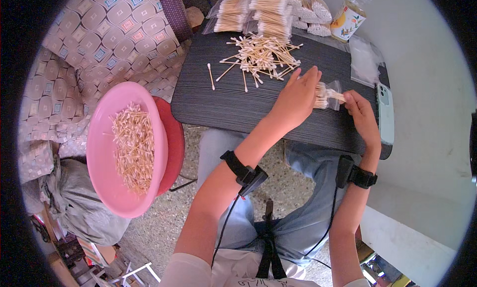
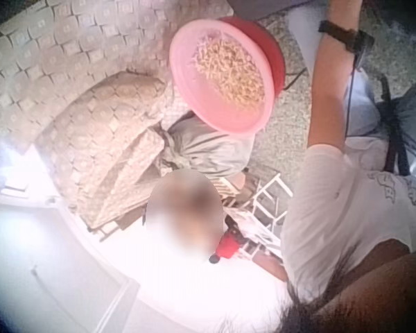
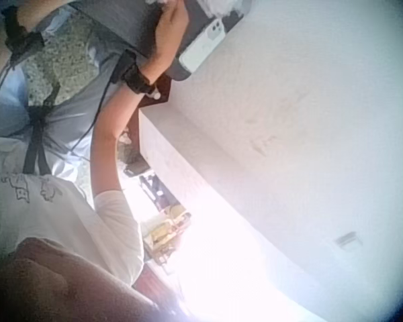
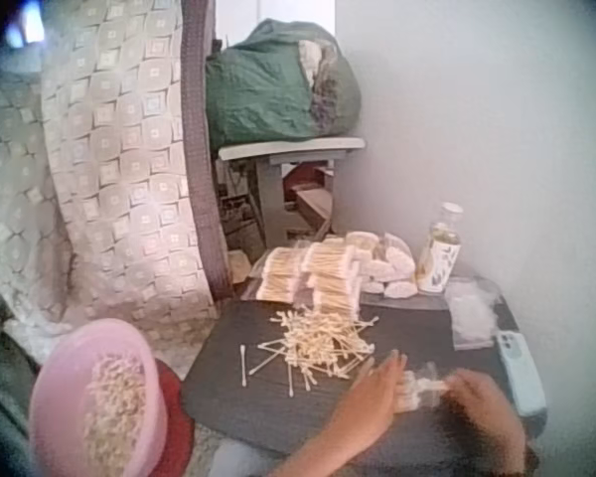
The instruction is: The recorder is counting and packing cotton swabs into small plastic bags.
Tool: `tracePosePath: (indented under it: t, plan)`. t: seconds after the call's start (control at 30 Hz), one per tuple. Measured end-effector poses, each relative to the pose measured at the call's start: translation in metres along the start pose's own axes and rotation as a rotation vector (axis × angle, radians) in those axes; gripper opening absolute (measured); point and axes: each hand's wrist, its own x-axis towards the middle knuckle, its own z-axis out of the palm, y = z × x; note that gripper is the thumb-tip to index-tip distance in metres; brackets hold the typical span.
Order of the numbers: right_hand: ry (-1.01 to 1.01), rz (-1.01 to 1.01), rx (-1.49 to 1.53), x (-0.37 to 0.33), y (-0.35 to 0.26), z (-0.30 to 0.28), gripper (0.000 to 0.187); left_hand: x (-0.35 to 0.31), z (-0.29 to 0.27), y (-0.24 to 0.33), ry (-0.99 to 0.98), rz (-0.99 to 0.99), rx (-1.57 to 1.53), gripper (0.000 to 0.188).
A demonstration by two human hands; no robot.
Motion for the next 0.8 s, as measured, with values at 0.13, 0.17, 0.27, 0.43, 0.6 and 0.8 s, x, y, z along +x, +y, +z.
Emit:
tracePosePath:
  t: [0.13, 0.17, 0.27, 0.43, 0.6, 0.8]
  plan:
    - [-0.012, 0.039, -0.048, 0.002, -0.005, 0.005, 0.030, 0.001, 0.004, -0.001, 0.061, -0.022, -0.052, 0.038]
    - [-0.014, 0.013, -0.080, 0.003, -0.004, 0.006, 0.030, 0.002, 0.004, -0.001, 0.089, -0.043, -0.150, 0.033]
    - [0.000, -0.018, -0.139, 0.004, -0.005, 0.009, 0.029, 0.001, 0.005, -0.001, 0.149, -0.035, -0.186, 0.024]
    - [0.039, -0.056, -0.131, 0.003, -0.004, 0.012, 0.026, 0.006, -0.002, 0.011, 0.167, -0.020, -0.159, 0.016]
    - [0.062, -0.075, -0.192, 0.003, -0.006, 0.014, 0.026, 0.008, 0.000, 0.019, 0.154, -0.025, -0.069, 0.009]
    - [0.108, -0.166, -0.378, 0.008, -0.005, 0.024, 0.022, 0.010, 0.011, 0.025, 0.274, 0.094, 0.232, 0.010]
